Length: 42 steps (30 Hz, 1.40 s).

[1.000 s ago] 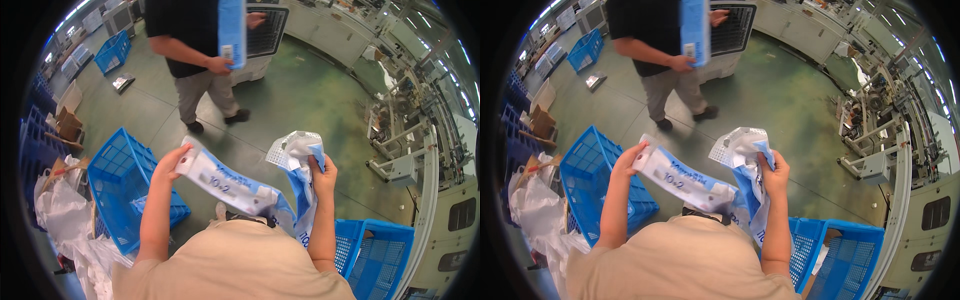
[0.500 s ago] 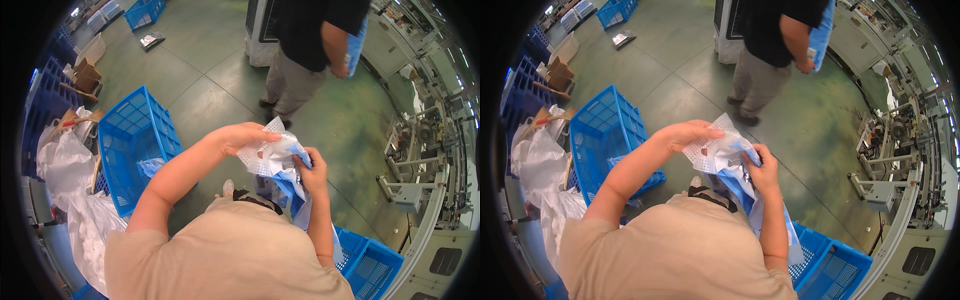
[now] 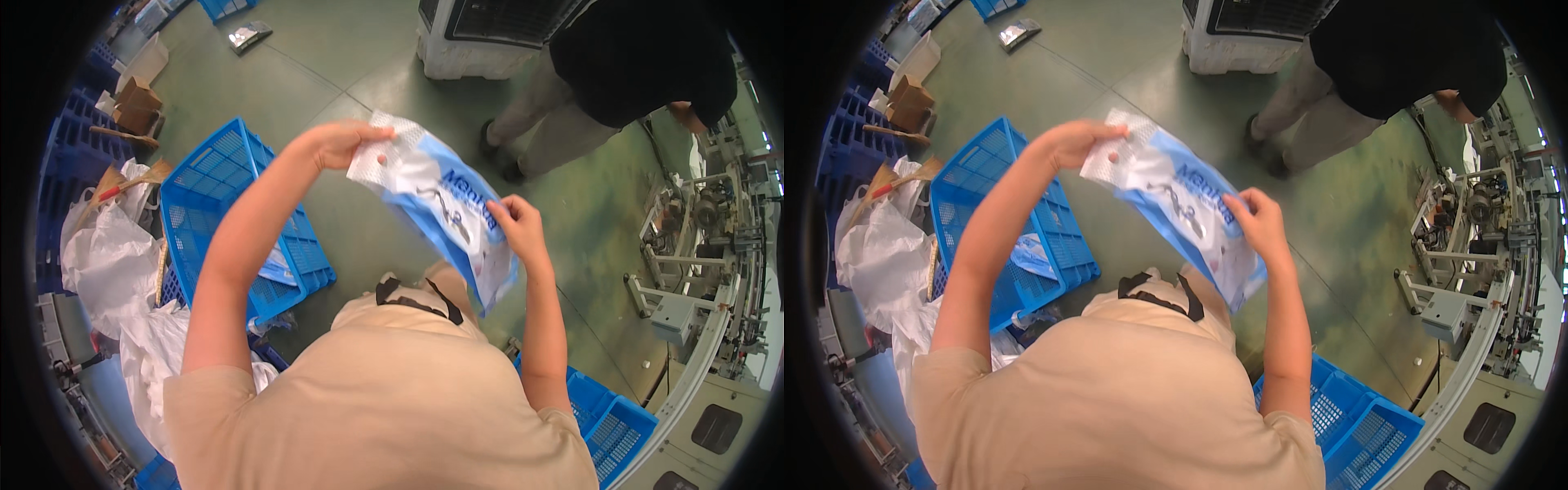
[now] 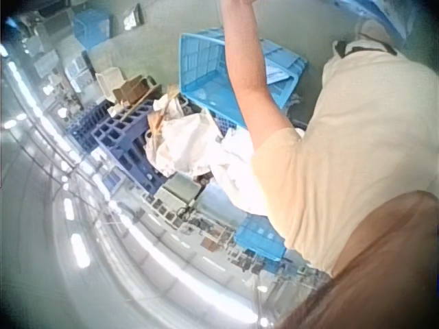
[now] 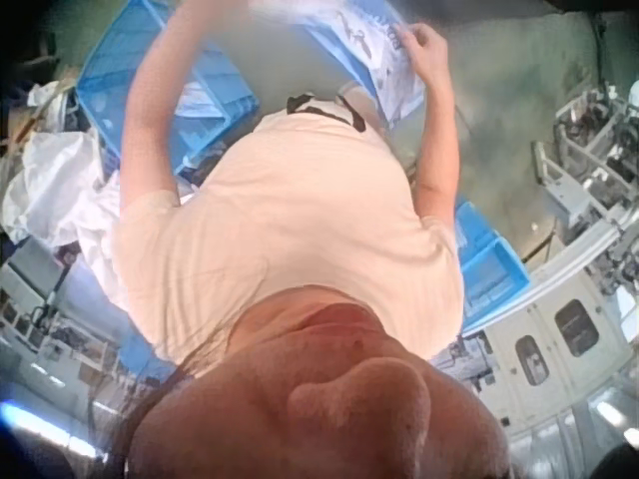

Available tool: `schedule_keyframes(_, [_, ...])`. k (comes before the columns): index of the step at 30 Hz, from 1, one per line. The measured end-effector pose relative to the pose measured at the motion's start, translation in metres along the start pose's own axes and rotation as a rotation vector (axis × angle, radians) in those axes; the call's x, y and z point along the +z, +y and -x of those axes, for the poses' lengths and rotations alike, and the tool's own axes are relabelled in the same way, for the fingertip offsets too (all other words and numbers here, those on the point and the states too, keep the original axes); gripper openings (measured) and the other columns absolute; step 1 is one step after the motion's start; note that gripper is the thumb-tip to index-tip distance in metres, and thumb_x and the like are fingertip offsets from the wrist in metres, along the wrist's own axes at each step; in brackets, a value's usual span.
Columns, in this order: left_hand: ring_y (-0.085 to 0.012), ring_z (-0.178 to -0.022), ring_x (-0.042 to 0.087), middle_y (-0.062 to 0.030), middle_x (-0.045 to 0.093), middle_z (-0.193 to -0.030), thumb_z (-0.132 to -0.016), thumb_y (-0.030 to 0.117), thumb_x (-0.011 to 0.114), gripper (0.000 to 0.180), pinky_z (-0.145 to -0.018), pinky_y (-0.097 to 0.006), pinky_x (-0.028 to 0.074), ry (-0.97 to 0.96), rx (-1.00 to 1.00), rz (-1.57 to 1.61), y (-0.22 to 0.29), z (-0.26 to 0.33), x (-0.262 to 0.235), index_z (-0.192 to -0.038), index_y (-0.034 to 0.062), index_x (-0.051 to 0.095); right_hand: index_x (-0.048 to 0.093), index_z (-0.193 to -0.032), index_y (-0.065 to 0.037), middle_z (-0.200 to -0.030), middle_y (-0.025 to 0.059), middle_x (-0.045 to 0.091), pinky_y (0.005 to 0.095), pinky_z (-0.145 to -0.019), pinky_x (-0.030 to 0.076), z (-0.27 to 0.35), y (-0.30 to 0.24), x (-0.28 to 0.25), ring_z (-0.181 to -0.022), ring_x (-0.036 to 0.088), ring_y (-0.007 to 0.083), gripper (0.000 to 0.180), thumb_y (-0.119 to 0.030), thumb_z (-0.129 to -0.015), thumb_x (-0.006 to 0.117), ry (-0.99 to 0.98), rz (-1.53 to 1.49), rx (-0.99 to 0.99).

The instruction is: The person collects plastic components from a blue crate, places them into plastic bags, and then hangs the filled bags on a rack attached to a machine.

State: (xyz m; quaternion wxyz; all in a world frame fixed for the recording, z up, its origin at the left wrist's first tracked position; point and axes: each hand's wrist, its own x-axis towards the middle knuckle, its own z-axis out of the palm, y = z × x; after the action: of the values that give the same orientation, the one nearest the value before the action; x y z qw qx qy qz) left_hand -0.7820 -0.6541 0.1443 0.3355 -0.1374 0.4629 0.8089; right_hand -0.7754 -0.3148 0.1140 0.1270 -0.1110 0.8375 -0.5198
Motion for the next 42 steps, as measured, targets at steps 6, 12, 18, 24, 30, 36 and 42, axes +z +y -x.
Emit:
schedule_keyframes(6, [-0.0105, -0.054, 0.050, -0.0043, 0.056, -0.080, -0.089, 0.021, 0.049, 0.018, -0.048, -0.026, 0.048, 0.160, -0.037, -0.053, 0.052, -0.027, -0.032, -0.085, 0.0044, 0.057, 0.056, -0.068, -0.001, -0.058, -0.0026, 0.050, 0.0220, -0.049, 0.033, -0.055, -0.012, 0.016, -0.055, 0.040, 0.0052, 0.031, -0.029, -0.077, 0.067, 0.085, 0.039, -0.050])
schedule_keyframes(12, [-0.0045, -0.041, 0.035, 0.0010, 0.056, -0.079, -0.087, 0.030, 0.052, 0.021, -0.035, -0.019, 0.037, 0.269, 0.088, -0.185, 0.141, -0.050, -0.057, -0.082, 0.0114, 0.059, 0.056, -0.076, -0.003, -0.065, -0.0035, 0.053, 0.0200, -0.053, 0.035, -0.132, 0.034, 0.022, -0.060, 0.044, 0.0044, 0.023, -0.022, -0.078, 0.067, -0.406, -0.191, 0.025])
schedule_keyframes(18, [-0.0008, -0.042, 0.036, -0.0005, 0.055, -0.083, -0.089, 0.023, 0.050, 0.020, -0.027, -0.012, 0.026, 0.088, 0.132, -0.169, 0.258, -0.050, -0.045, -0.081, 0.0065, 0.058, 0.054, -0.081, -0.003, -0.067, -0.0056, 0.050, 0.0164, -0.055, 0.035, -0.209, 0.034, 0.044, -0.061, 0.043, 0.0015, 0.016, -0.018, -0.083, 0.062, -0.283, -0.454, -0.015])
schedule_keyframes(24, [-0.0039, -0.043, 0.052, -0.0095, 0.056, -0.085, -0.087, 0.016, 0.051, 0.023, -0.029, -0.010, 0.042, 0.068, 0.253, 0.072, 0.350, -0.071, -0.030, -0.092, -0.0057, 0.052, 0.053, -0.100, -0.002, -0.089, 0.0034, 0.056, 0.0229, -0.074, 0.042, -0.296, 0.031, 0.032, -0.081, 0.052, 0.0097, 0.028, -0.021, -0.082, 0.063, -0.173, -0.403, -0.079])
schedule_keyframes(30, [-0.0184, -0.070, 0.061, -0.0150, 0.053, -0.096, -0.080, -0.007, 0.043, 0.026, -0.050, -0.023, 0.055, 0.091, 0.339, 0.383, 0.374, -0.098, -0.054, -0.105, -0.0043, 0.047, 0.022, -0.134, 0.003, -0.137, 0.0216, 0.024, 0.0471, -0.102, 0.022, -0.321, -0.135, 0.043, -0.128, 0.021, 0.0374, 0.099, -0.046, -0.064, 0.072, 0.171, 0.069, -0.821])
schedule_keyframes(36, [-0.0249, -0.089, 0.053, -0.0117, 0.049, -0.096, -0.071, -0.017, 0.037, 0.033, -0.081, -0.036, 0.049, 0.236, 0.352, 0.751, 0.410, -0.128, -0.059, -0.099, -0.0025, 0.045, 0.034, -0.129, 0.001, -0.116, 0.0214, 0.050, 0.0411, -0.084, 0.043, -0.443, -0.126, 0.153, -0.104, 0.050, 0.0361, 0.069, -0.012, -0.068, 0.063, 0.222, 0.074, -0.608])
schedule_keyframes(42, [-0.0143, -0.067, 0.053, -0.0077, 0.058, -0.088, -0.078, 0.007, 0.050, 0.022, -0.066, -0.028, 0.046, 0.380, 1.045, -0.038, 0.504, -0.073, -0.136, -0.098, -0.0020, 0.052, 0.061, -0.099, -0.012, -0.092, 0.0133, 0.062, 0.0426, -0.068, 0.047, -0.513, 0.057, 0.181, -0.083, 0.058, 0.0330, 0.025, -0.013, -0.079, 0.047, 0.053, 0.662, -0.183])
